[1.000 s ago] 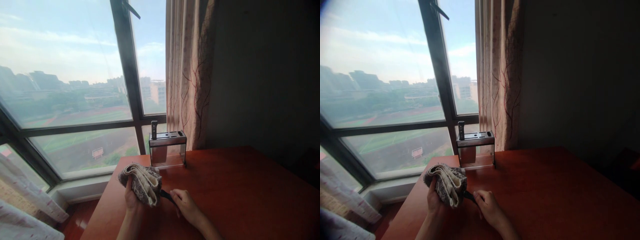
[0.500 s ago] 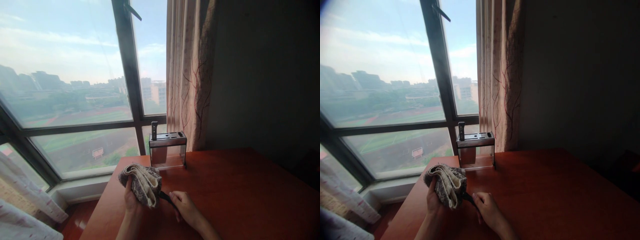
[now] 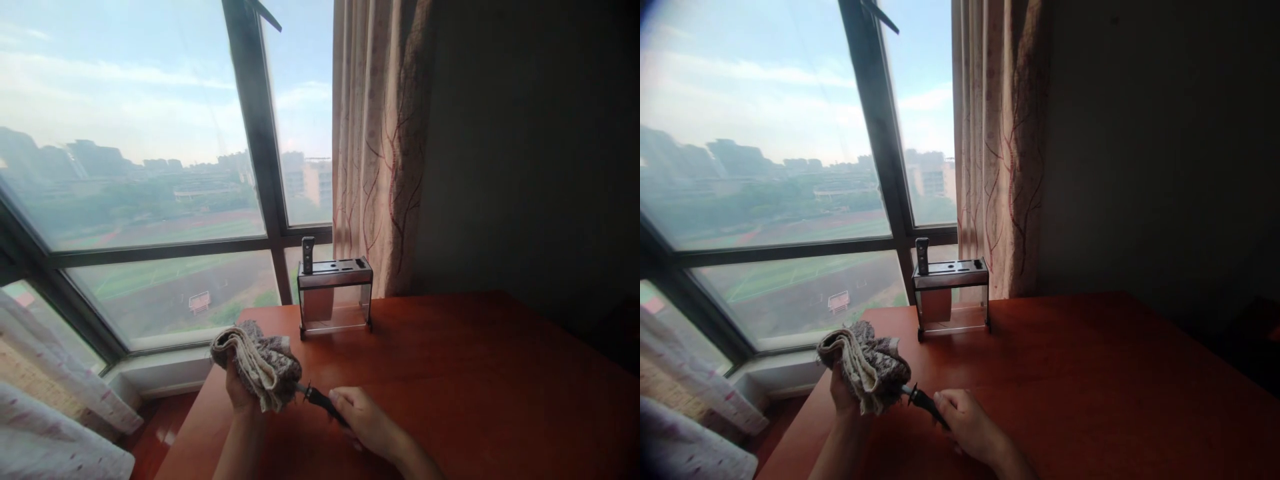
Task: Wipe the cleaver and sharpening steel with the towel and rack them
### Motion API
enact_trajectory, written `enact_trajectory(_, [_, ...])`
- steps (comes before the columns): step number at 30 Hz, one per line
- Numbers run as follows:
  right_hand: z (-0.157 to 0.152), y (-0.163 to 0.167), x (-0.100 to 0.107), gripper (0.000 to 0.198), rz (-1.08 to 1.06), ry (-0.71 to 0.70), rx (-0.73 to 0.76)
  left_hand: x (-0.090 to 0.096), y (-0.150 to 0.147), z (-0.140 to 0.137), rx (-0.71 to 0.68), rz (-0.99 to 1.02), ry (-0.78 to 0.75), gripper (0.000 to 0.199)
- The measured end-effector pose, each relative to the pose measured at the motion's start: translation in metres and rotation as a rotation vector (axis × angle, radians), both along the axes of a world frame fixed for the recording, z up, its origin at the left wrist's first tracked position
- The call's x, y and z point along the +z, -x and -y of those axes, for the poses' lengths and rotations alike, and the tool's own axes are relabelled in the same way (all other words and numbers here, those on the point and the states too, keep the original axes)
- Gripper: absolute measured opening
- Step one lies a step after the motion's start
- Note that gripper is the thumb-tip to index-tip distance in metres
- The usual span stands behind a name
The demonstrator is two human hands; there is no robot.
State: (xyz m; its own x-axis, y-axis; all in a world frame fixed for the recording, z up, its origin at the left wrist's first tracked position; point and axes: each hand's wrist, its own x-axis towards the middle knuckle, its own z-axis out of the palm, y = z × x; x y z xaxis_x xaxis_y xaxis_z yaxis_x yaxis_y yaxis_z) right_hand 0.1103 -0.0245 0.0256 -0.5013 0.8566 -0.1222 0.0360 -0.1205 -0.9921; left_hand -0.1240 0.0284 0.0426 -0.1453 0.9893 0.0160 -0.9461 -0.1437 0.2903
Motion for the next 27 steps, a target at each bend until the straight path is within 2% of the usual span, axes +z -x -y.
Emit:
enact_trajectory(3, [-0.001,0.003,-0.002,0.059,-0.009,0.029,-0.029,0.000,-0.014,0.002,0.021,-0.113,0.115,0.033])
enact_trajectory(7, [-0.003,0.007,-0.006,0.061,-0.018,0.004,-0.120,0.008,-0.044,0.007,-0.066,-0.117,0.156,0.030])
enact_trajectory(13, [-0.008,0.007,-0.013,0.053,0.090,-0.221,-0.366,0.011,-0.079,0.015,-0.182,-0.235,0.247,0.027])
enact_trajectory(17, [-0.007,0.001,-0.006,0.039,0.157,-0.367,-0.383,0.003,-0.087,0.016,-0.074,-0.407,0.320,0.032])
enact_trajectory(21, [-0.007,-0.004,-0.004,0.020,0.252,-0.662,-0.397,0.004,-0.087,0.017,0.064,-0.594,0.346,0.038])
enact_trajectory(24, [-0.009,-0.007,-0.005,0.024,0.324,-0.807,-0.378,0.011,-0.084,0.016,0.158,-0.603,0.324,0.036])
enact_trajectory(27, [-0.011,-0.013,-0.003,0.025,0.336,-0.843,-0.370,0.014,-0.074,0.012,0.216,-0.536,0.366,0.026])
